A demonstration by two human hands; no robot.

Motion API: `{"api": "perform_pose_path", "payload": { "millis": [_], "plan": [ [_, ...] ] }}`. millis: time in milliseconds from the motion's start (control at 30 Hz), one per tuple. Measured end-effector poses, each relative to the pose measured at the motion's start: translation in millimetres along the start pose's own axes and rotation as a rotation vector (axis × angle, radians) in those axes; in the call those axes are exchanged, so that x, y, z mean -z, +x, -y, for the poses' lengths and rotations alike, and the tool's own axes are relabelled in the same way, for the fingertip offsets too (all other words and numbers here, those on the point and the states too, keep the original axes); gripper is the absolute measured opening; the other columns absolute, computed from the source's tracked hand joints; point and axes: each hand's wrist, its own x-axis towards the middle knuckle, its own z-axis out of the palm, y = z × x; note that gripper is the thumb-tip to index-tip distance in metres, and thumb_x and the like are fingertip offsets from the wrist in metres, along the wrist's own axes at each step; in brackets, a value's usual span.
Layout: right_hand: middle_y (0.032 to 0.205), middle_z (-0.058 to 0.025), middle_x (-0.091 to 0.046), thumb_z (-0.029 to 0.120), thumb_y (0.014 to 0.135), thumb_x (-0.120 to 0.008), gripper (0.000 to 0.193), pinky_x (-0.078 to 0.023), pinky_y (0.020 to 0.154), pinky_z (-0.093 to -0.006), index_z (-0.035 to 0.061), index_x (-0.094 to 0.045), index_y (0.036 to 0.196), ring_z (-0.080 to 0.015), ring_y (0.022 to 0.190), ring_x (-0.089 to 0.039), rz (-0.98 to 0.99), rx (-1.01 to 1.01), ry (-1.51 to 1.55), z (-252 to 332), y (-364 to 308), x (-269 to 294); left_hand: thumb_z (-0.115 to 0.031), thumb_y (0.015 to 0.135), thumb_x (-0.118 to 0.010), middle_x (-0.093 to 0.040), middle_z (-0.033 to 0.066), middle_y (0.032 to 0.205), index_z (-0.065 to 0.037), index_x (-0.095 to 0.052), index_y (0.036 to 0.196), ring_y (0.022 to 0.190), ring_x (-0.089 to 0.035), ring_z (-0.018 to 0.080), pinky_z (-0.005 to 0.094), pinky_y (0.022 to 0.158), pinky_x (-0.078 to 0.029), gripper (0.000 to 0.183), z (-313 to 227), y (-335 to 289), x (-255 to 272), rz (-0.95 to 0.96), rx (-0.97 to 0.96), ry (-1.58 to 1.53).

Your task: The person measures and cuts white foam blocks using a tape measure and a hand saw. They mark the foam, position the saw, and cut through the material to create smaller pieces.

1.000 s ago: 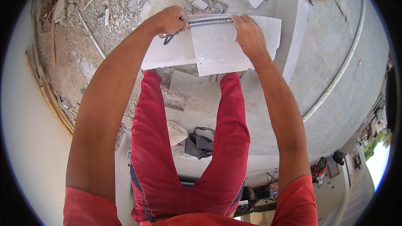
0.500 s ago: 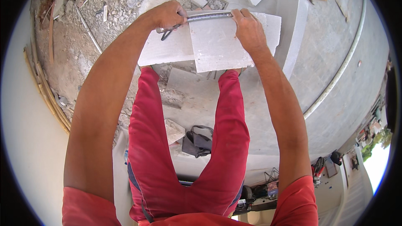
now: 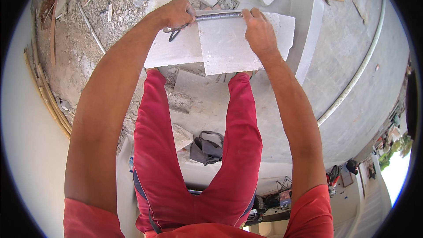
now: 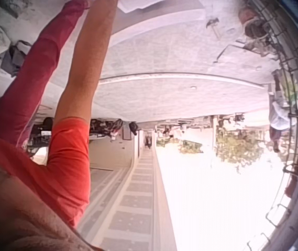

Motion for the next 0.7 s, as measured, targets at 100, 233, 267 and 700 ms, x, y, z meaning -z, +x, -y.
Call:
{"api": "perform_pose_path", "payload": {
  "millis": [100,233,267,700],
  "plan": [
    [0.11,-0.022,-0.066,-0.009,0.09,-0.062,0.036,-0.059,0.092,-0.0502,-0.0017,-0.067,0.125,-0.0429,0.111,-0.07,0.027,-0.038,0.049,0,-1,-1,-0.016,0.097,-0.07,-0.073,0.009,0.078,0.004,-0.081,0.096,0.073,-0.069,0.0181,0.0365,0.072,-0.055,0.023,1,1,-3,-0.013,-0.033,0.059],
    [0.107,-0.022,-0.066,-0.005,0.092,-0.061,0.019,-0.062,0.088,-0.0479,-0.0036,-0.065,0.111,-0.0406,0.107,-0.071,-0.015,0.003,0.035,2,-6,-1,-0.016,0.095,-0.071,-0.073,0.0098,0.076,0.004,-0.08,0.091,0.073,-0.069,0.0188,0.0368,0.072,-0.055,0.022,0,-3,-5,-0.028,-0.019,0.051],
    [0.107,-0.0221,-0.066,-0.006,0.092,-0.06,0.018,-0.062,0.089,-0.0481,-0.0038,-0.065,0.11,-0.0408,0.107,-0.071,-0.016,0.003,0.036,3,-8,-2,-0.016,0.095,-0.071,-0.073,0.01,0.075,0.004,-0.08,0.09,0.073,-0.069,0.019,0.0368,0.072,-0.055,0.022,-1,-4,-6,-0.024,-0.007,0.047],
    [0.11,-0.0231,-0.065,-0.006,0.093,-0.057,0.026,-0.06,0.093,-0.0482,-0.0058,-0.065,0.118,-0.0408,0.109,-0.069,0.071,-0.027,0.107,9,-41,4,-0.015,0.093,-0.072,-0.075,0.0135,0.076,0.005,-0.08,0.09,0.073,-0.071,0.0219,0.0384,0.072,-0.055,0.022,7,-23,-45,-0.05,0.019,-0.03]
  ]
}}
